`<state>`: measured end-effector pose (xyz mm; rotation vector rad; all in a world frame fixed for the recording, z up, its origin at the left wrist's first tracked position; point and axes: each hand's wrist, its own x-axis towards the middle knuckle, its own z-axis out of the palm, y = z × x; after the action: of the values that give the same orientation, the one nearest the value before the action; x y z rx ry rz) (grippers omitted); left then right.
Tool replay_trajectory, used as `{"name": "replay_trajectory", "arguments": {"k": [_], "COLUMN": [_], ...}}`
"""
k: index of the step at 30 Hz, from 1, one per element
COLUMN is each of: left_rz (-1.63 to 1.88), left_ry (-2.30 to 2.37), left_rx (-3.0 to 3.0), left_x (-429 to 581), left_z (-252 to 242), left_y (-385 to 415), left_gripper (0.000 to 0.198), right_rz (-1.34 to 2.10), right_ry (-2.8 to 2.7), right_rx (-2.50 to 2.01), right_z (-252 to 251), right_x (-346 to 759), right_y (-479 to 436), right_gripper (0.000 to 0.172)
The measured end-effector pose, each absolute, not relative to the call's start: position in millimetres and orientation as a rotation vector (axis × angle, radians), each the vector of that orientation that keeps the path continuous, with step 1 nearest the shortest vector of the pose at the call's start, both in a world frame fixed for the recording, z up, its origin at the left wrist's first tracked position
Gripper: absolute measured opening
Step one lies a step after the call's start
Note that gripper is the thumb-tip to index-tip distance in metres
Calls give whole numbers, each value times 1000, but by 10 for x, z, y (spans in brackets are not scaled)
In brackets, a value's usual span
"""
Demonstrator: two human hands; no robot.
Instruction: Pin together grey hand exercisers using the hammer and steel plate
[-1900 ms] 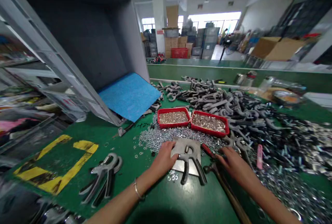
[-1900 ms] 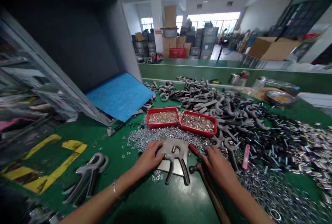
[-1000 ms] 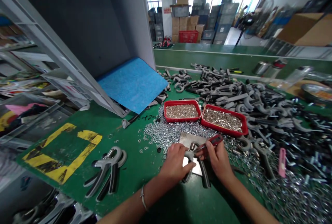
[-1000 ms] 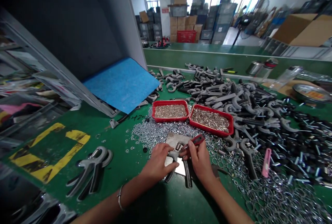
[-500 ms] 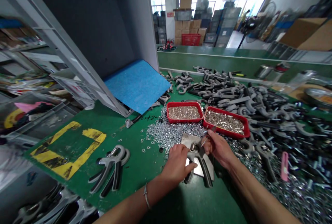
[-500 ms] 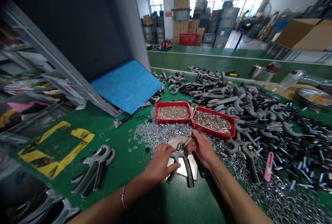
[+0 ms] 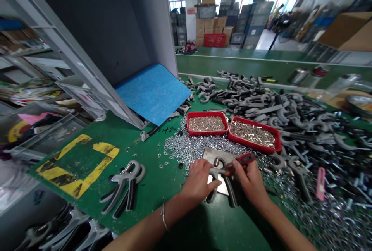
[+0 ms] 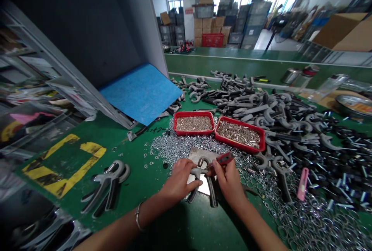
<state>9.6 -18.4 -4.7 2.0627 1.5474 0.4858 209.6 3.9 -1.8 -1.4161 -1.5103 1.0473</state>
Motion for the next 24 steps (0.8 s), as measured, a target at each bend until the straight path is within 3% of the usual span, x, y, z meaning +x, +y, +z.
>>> {"name": "replay_trajectory", "arguments": {"k": [13, 18, 24], "left_rz": [444, 465, 458], "left_ry": [1565, 1585, 1590], "left_rx": [2078, 2080, 2079], "left_x": [117, 121, 129], "left_z": [-46, -28, -26], "left_y": [-170, -193, -191], "left_gripper": [42, 44, 40], "right_rz": [581, 756, 1183], "right_ry": [-2134, -2093, -1437], "right_rx": [-1575, -1485, -1331], "right_z": [118, 200, 14], "right_x": [1926, 1945, 2052], "right_y": [50, 110, 73], "right_gripper": [25, 20, 25]}}
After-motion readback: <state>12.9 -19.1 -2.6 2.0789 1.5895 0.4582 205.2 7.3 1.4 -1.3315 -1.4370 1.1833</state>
